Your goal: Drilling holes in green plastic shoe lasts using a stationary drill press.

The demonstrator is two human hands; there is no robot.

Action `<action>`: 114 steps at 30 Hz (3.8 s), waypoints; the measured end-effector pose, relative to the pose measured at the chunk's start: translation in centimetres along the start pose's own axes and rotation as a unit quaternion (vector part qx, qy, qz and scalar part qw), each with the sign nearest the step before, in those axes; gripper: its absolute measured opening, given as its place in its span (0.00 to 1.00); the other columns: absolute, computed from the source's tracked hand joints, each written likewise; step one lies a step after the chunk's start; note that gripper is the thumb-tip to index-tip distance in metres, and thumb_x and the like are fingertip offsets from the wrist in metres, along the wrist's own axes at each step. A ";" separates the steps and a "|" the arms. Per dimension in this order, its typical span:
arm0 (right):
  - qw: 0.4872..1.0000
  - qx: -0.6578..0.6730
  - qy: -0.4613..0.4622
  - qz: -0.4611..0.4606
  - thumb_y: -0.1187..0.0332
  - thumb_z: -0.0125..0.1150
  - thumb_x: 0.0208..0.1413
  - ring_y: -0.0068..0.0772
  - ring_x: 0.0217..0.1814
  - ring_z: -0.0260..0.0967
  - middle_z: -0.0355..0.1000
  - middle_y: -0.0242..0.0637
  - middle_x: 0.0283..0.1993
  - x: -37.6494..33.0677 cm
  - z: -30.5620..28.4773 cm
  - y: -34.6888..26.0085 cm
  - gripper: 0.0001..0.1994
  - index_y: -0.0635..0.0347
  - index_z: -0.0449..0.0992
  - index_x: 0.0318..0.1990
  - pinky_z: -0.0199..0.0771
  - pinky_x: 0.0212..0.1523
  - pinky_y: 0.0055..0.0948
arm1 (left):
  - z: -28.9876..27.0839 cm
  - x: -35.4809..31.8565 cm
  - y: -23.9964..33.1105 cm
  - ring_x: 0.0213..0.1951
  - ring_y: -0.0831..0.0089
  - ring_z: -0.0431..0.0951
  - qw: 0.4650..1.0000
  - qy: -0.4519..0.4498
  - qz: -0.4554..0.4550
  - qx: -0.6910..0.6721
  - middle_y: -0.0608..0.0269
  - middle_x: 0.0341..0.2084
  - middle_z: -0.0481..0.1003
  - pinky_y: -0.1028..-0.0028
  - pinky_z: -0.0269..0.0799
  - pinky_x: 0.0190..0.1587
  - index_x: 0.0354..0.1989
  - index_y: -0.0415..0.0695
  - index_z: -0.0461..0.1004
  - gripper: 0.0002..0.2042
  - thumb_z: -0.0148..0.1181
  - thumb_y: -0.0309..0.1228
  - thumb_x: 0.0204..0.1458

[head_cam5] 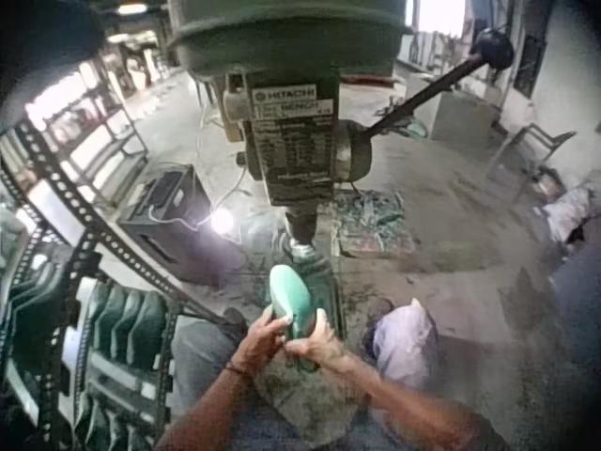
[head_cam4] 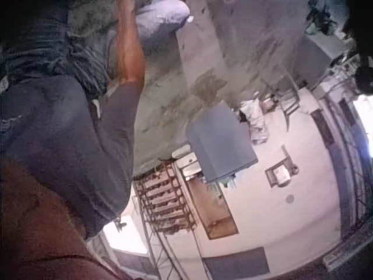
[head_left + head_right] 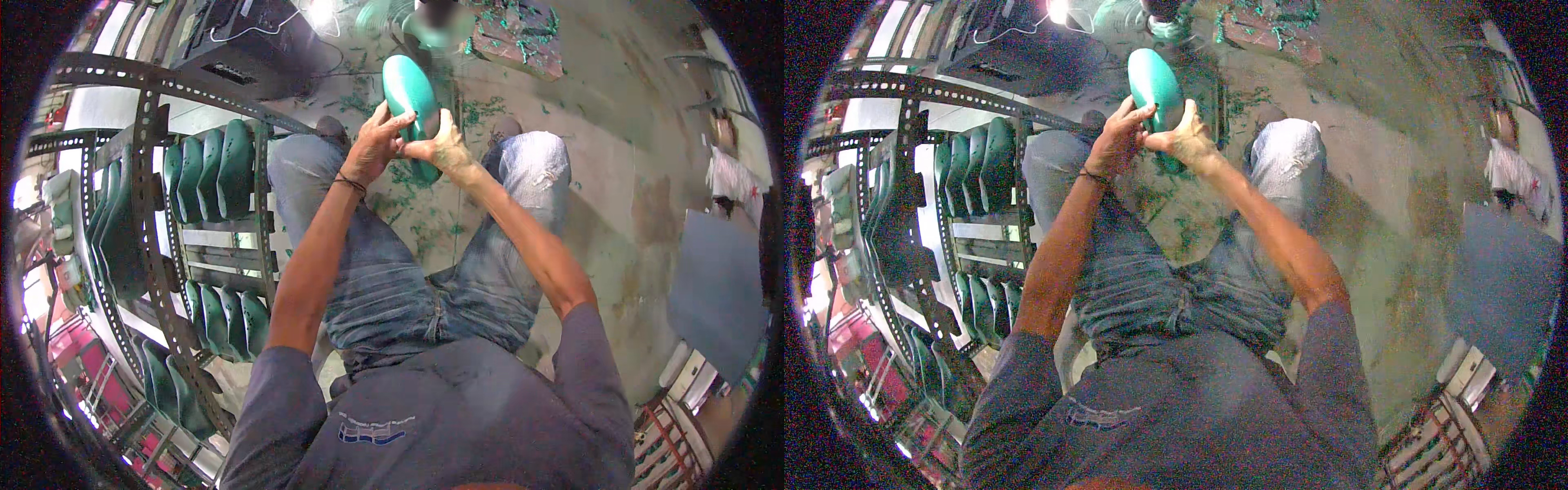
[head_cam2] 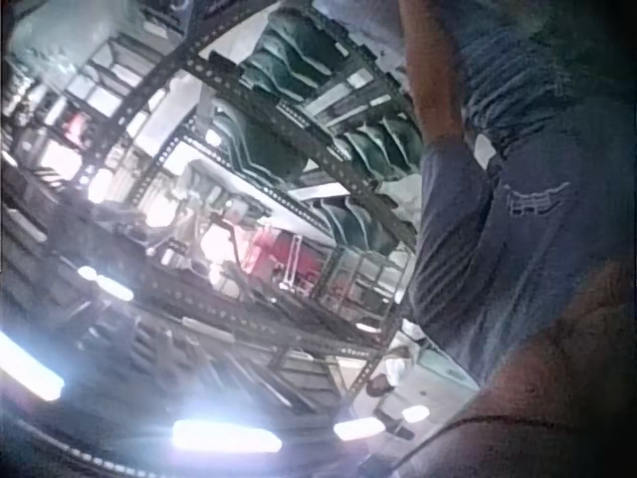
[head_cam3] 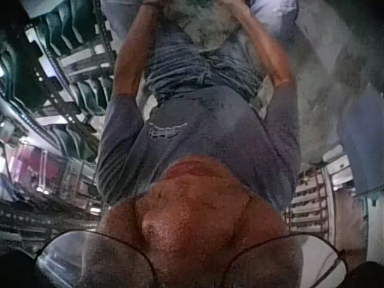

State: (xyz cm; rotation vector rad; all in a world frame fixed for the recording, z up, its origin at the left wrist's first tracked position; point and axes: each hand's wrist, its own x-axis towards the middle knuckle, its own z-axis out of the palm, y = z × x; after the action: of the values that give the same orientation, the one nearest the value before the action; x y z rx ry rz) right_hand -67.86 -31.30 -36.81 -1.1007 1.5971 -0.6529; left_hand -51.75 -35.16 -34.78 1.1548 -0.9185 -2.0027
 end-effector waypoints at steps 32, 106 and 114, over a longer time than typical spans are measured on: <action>0.949 -0.064 0.257 -0.168 0.63 0.59 0.36 0.62 0.45 0.73 0.73 0.66 0.41 6.3 -1.5 -1.9 0.41 0.76 0.59 0.62 0.74 0.48 0.44 | 1.7 5.9 2.1 0.53 0.75 0.70 0.984 -0.045 0.174 -0.014 0.63 0.58 0.67 0.74 0.68 0.54 0.68 0.40 0.55 0.39 0.69 0.27 0.48; 0.927 0.227 0.077 -0.288 0.71 0.69 0.49 0.23 0.47 0.72 0.77 0.34 0.45 4.3 -2.6 -3.0 0.19 0.63 0.76 0.49 0.70 0.49 0.25 | -0.3 7.6 0.5 0.59 0.51 0.70 0.862 -0.028 0.423 0.278 0.45 0.60 0.64 0.65 0.69 0.59 0.57 0.45 0.71 0.29 0.59 0.13 0.42; 0.939 0.219 0.100 -0.244 0.71 0.68 0.49 0.25 0.46 0.72 0.76 0.35 0.46 5.9 -2.1 -1.0 0.19 0.61 0.75 0.50 0.70 0.48 0.25 | -0.8 7.8 0.7 0.60 0.50 0.69 0.777 -0.002 0.452 0.438 0.43 0.59 0.66 0.64 0.68 0.59 0.56 0.42 0.71 0.27 0.59 0.15 0.43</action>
State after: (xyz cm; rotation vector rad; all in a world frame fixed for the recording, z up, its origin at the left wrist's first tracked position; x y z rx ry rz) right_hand -69.76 -37.31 -37.91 -1.1166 1.2489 -1.4167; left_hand -54.13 -41.97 -38.03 0.8169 -2.0353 -0.7468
